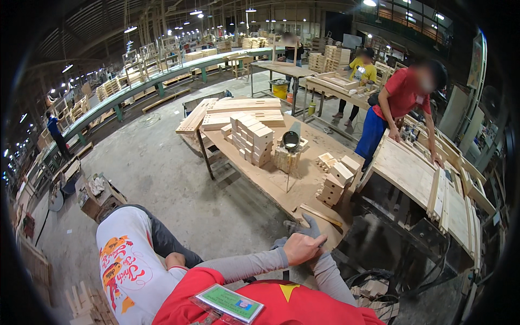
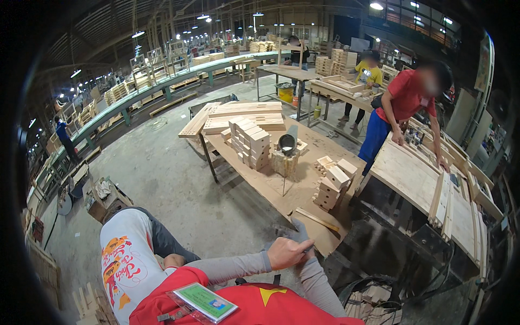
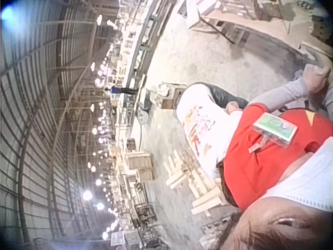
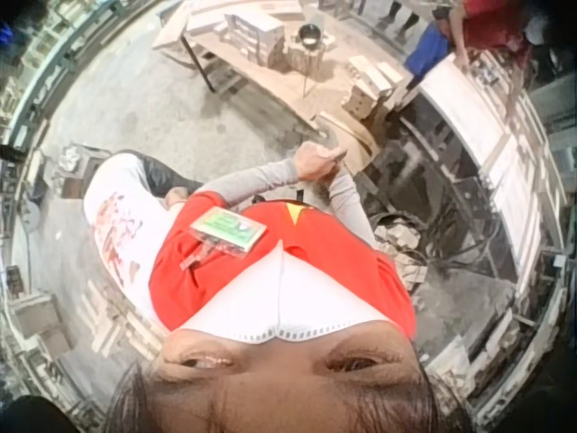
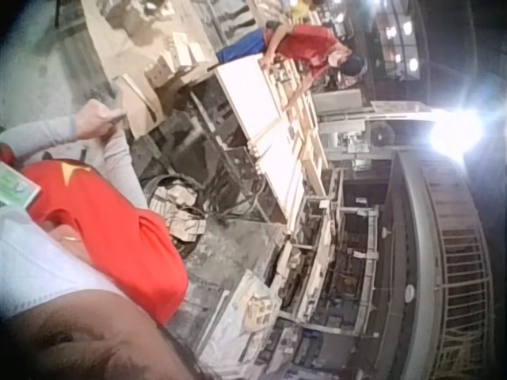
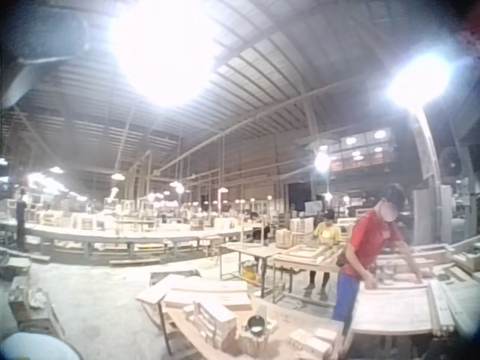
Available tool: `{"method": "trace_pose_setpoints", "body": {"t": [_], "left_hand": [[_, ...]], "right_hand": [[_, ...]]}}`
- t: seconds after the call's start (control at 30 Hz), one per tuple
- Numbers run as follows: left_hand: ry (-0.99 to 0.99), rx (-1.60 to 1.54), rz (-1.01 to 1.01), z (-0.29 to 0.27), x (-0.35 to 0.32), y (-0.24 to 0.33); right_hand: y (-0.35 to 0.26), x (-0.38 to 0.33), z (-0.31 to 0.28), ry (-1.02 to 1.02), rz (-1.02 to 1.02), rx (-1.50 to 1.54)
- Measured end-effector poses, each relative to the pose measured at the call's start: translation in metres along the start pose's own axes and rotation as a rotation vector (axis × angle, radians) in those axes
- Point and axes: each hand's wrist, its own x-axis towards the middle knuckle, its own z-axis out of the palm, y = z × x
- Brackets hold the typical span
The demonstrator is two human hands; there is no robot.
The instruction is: The person puts on gloves and picks up wooden boards with pre-drilled holes, placing them on a workbench. They then use a brush to apply a white adhesive from a small container onto the boards and smaller wooden blocks, working one piece at a time.
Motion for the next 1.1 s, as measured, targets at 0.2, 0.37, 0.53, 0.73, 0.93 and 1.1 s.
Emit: {"method": "trace_pose_setpoints", "body": {"t": [0.2, 0.37, 0.53, 0.73, 0.93, 1.1], "left_hand": [[0.056, 0.054, 0.005, 0.003, -0.009, -0.010], [0.040, -0.008, 0.009, 0.007, -0.005, -0.009], [0.054, -0.005, 0.025, 0.006, -0.008, -0.007], [0.043, -0.035, -0.046, -0.004, -0.006, 0.000], [0.012, 0.062, 0.098, 0.001, 0.010, 0.004], [-0.037, 0.145, 0.032, -0.003, 0.006, -0.001]], "right_hand": [[-0.043, 0.009, 0.034, -0.232, 0.540, 0.786], [-0.020, 0.005, 0.011, -0.083, 0.298, 0.701], [-0.029, -0.004, 0.032, -0.079, 0.327, 0.881], [-0.022, -0.003, 0.040, -0.068, 0.061, 0.611], [0.000, 0.029, -0.016, -0.244, -0.066, 0.693], [-0.028, 0.035, 0.042, -0.258, 0.016, 0.581]]}}
